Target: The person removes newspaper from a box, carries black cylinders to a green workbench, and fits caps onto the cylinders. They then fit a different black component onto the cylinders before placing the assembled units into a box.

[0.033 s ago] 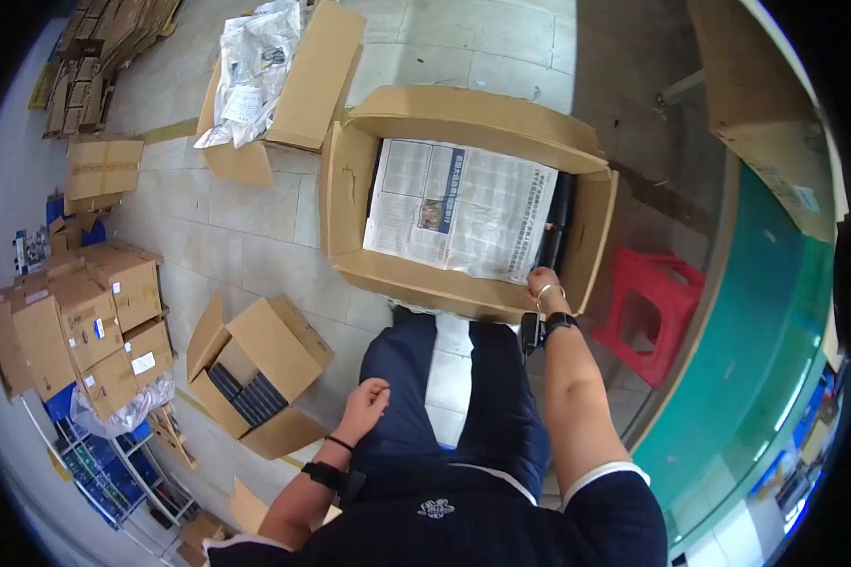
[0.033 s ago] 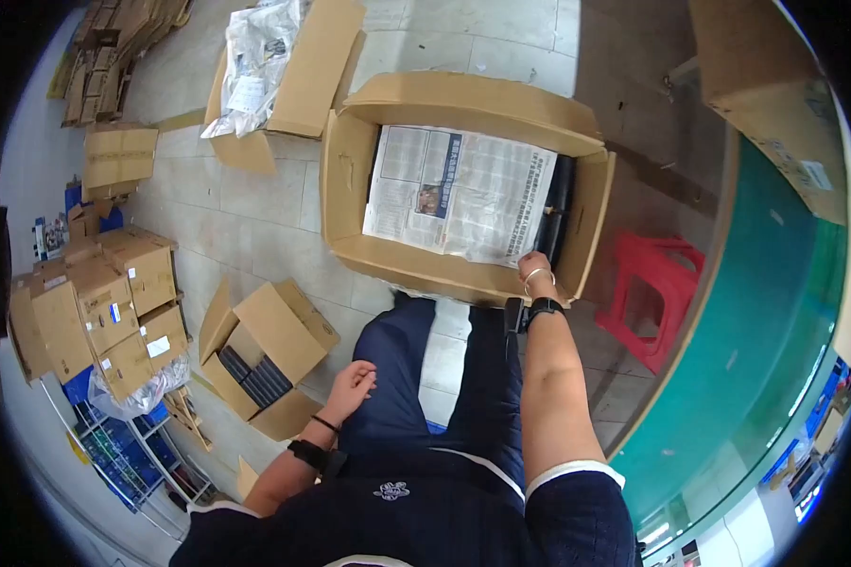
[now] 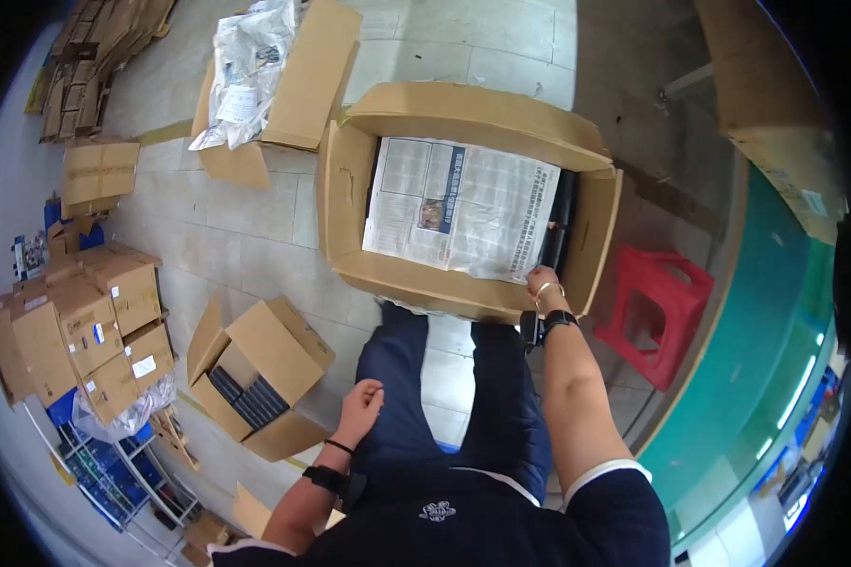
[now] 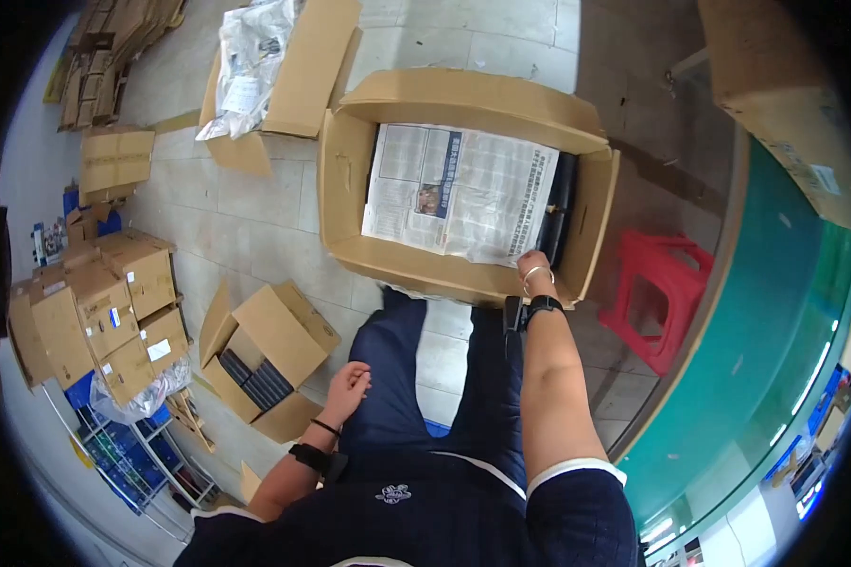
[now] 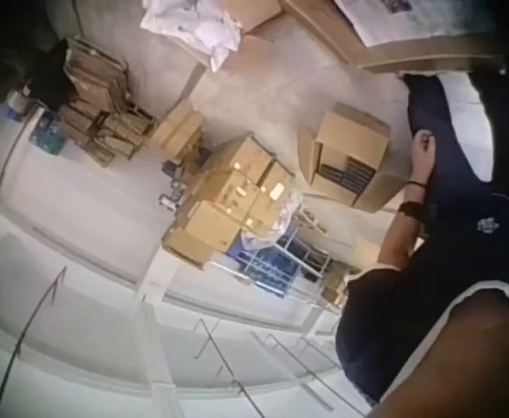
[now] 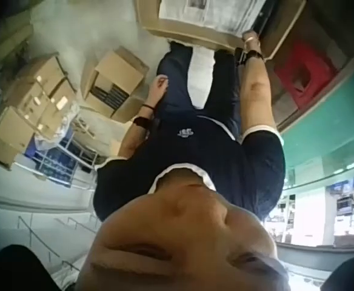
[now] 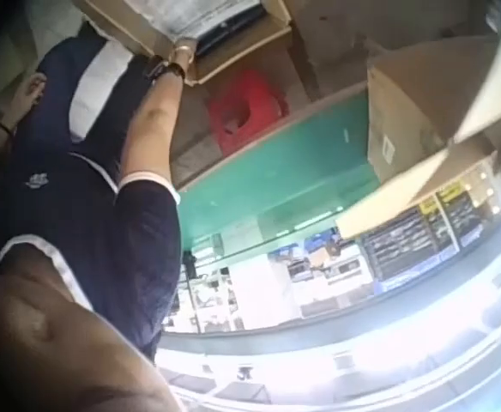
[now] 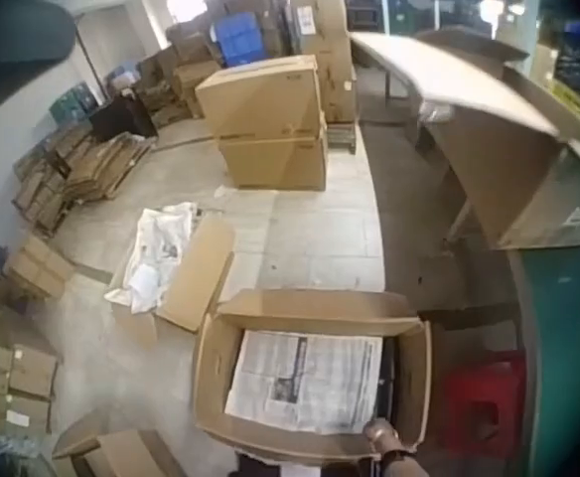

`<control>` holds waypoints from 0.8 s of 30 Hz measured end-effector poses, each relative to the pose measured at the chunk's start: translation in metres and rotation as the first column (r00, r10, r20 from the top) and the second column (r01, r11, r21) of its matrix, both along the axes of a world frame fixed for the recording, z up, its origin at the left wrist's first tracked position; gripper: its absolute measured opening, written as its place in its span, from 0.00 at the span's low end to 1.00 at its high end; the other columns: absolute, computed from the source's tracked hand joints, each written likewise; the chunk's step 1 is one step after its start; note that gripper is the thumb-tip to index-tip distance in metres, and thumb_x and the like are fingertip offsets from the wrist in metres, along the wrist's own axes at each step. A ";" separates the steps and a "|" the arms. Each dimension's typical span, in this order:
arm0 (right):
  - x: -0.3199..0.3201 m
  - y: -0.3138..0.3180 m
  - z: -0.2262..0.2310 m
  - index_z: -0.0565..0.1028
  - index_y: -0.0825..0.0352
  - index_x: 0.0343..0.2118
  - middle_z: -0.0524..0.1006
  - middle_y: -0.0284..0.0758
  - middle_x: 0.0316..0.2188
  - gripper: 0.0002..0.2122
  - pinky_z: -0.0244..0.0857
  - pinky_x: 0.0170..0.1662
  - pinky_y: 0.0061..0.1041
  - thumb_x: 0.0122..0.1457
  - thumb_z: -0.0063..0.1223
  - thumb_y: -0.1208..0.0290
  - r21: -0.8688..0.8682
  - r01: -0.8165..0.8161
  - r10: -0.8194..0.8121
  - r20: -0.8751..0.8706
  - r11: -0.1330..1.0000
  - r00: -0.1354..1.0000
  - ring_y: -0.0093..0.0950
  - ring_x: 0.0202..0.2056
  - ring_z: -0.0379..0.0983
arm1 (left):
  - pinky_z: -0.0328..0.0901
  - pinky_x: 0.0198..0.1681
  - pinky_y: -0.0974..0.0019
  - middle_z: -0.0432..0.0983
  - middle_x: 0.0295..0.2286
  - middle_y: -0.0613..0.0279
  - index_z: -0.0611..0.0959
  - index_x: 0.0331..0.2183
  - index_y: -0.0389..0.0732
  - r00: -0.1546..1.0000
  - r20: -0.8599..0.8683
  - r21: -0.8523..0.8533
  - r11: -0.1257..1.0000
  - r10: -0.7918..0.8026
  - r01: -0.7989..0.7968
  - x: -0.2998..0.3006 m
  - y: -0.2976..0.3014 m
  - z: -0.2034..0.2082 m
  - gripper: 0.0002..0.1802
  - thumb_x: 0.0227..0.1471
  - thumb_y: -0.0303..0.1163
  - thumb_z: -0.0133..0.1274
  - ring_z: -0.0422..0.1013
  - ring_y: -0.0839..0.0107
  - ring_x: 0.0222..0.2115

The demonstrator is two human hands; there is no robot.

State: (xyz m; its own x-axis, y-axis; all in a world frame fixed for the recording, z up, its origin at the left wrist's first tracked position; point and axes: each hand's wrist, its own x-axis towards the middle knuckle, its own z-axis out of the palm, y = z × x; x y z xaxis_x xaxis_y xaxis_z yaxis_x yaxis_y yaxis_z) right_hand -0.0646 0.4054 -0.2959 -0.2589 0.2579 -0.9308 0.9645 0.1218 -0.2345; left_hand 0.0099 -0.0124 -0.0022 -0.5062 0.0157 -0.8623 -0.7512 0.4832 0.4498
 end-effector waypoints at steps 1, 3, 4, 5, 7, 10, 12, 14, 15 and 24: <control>0.011 -0.009 -0.009 0.79 0.67 0.39 0.80 0.47 0.36 0.13 0.71 0.39 0.40 0.52 0.48 0.72 0.022 -0.044 0.044 0.035 0.999 0.998 0.40 0.37 0.78 | 0.67 0.25 0.77 0.75 0.28 0.66 0.76 0.40 0.39 0.998 -0.059 -0.102 0.994 0.033 -0.038 0.009 -0.012 -0.002 0.09 0.55 0.27 0.51 0.71 0.80 0.25; -0.015 -0.024 -0.068 0.79 0.68 0.39 0.79 0.47 0.37 0.13 0.70 0.40 0.38 0.51 0.49 0.72 0.131 -0.133 0.129 0.035 0.982 0.991 0.39 0.40 0.78 | 0.66 0.25 0.77 0.75 0.27 0.67 0.76 0.39 0.39 0.996 -0.085 -0.092 0.995 0.040 -0.048 -0.043 -0.033 -0.048 0.08 0.55 0.26 0.51 0.71 0.81 0.25; -0.005 -0.026 -0.095 0.79 0.70 0.39 0.79 0.46 0.38 0.14 0.70 0.42 0.35 0.51 0.49 0.72 0.208 -0.268 0.259 0.070 0.941 0.963 0.38 0.42 0.77 | 0.66 0.24 0.77 0.74 0.27 0.68 0.76 0.38 0.38 0.992 -0.090 -0.106 0.989 0.091 -0.101 -0.050 -0.036 -0.060 0.07 0.55 0.26 0.51 0.71 0.81 0.25; 0.001 -0.028 -0.120 0.79 0.70 0.39 0.79 0.46 0.38 0.14 0.70 0.42 0.35 0.51 0.49 0.72 0.210 -0.261 0.247 0.090 0.942 0.965 0.38 0.42 0.77 | 0.66 0.25 0.77 0.74 0.25 0.67 0.76 0.38 0.37 0.993 -0.060 -0.116 0.988 0.097 -0.103 -0.059 -0.041 -0.075 0.07 0.55 0.26 0.51 0.71 0.81 0.25; 0.018 -0.024 -0.157 0.79 0.69 0.37 0.78 0.48 0.39 0.14 0.69 0.45 0.35 0.53 0.47 0.67 0.389 -0.328 0.269 0.200 0.861 0.942 0.41 0.44 0.74 | 0.65 0.26 0.77 0.74 0.25 0.67 0.77 0.37 0.37 0.992 -0.129 -0.121 0.993 -0.012 -0.004 -0.069 -0.069 -0.111 0.07 0.54 0.26 0.51 0.71 0.81 0.25; 0.051 0.004 -0.187 0.78 0.68 0.35 0.78 0.50 0.36 0.14 0.68 0.46 0.36 0.52 0.54 0.63 0.477 -0.109 0.007 0.210 0.872 0.978 0.45 0.44 0.74 | 0.64 0.27 0.76 0.74 0.25 0.65 0.77 0.36 0.36 0.956 -0.175 -0.169 0.964 -0.235 0.206 -0.105 -0.088 -0.136 0.06 0.54 0.25 0.51 0.70 0.80 0.24; 0.022 -0.030 -0.189 0.77 0.71 0.37 0.78 0.52 0.35 0.17 0.68 0.46 0.38 0.49 0.57 0.63 0.541 0.015 -0.061 0.067 0.841 0.996 0.47 0.42 0.75 | 0.63 0.25 0.76 0.73 0.22 0.65 0.78 0.34 0.36 0.956 -0.241 -0.302 0.949 -0.165 0.088 -0.120 -0.123 -0.141 0.05 0.53 0.24 0.51 0.68 0.80 0.21; 0.013 -0.004 -0.201 0.66 0.72 0.50 0.70 0.53 0.49 0.31 0.63 0.54 0.36 0.43 0.62 0.63 0.545 0.138 -0.278 0.183 0.827 0.943 0.47 0.50 0.68 | 0.62 0.24 0.76 0.73 0.21 0.64 0.77 0.34 0.36 0.920 -0.225 -0.339 0.911 -0.322 0.236 -0.148 -0.112 -0.129 0.05 0.52 0.24 0.51 0.68 0.80 0.19; -0.004 -0.011 -0.204 0.59 0.72 0.56 0.64 0.52 0.56 0.39 0.60 0.59 0.35 0.40 0.64 0.64 0.512 0.174 -0.348 0.267 0.841 0.899 0.47 0.54 0.65 | 0.62 0.23 0.76 0.72 0.20 0.64 0.77 0.33 0.36 0.851 -0.222 -0.421 0.834 -0.477 0.357 -0.161 -0.117 -0.121 0.05 0.51 0.23 0.52 0.67 0.80 0.18; -0.035 -0.038 -0.155 0.75 0.71 0.38 0.78 0.48 0.35 0.19 0.68 0.46 0.38 0.48 0.60 0.61 0.535 0.208 -0.204 -0.068 0.819 0.977 0.43 0.43 0.74 | 0.63 0.23 0.75 0.72 0.21 0.63 0.77 0.33 0.36 0.865 -0.312 -0.340 0.896 -0.394 0.286 -0.180 -0.139 -0.130 0.06 0.49 0.24 0.53 0.68 0.77 0.19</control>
State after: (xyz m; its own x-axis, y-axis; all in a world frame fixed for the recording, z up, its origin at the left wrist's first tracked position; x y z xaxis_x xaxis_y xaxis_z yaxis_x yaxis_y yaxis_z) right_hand -0.0995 0.3669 -0.4511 -0.1495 0.7631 -0.6288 0.9799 0.0292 -0.1975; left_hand -0.1698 -0.1515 -0.1326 -0.7897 0.0371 -0.6124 -0.3255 0.8208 0.4695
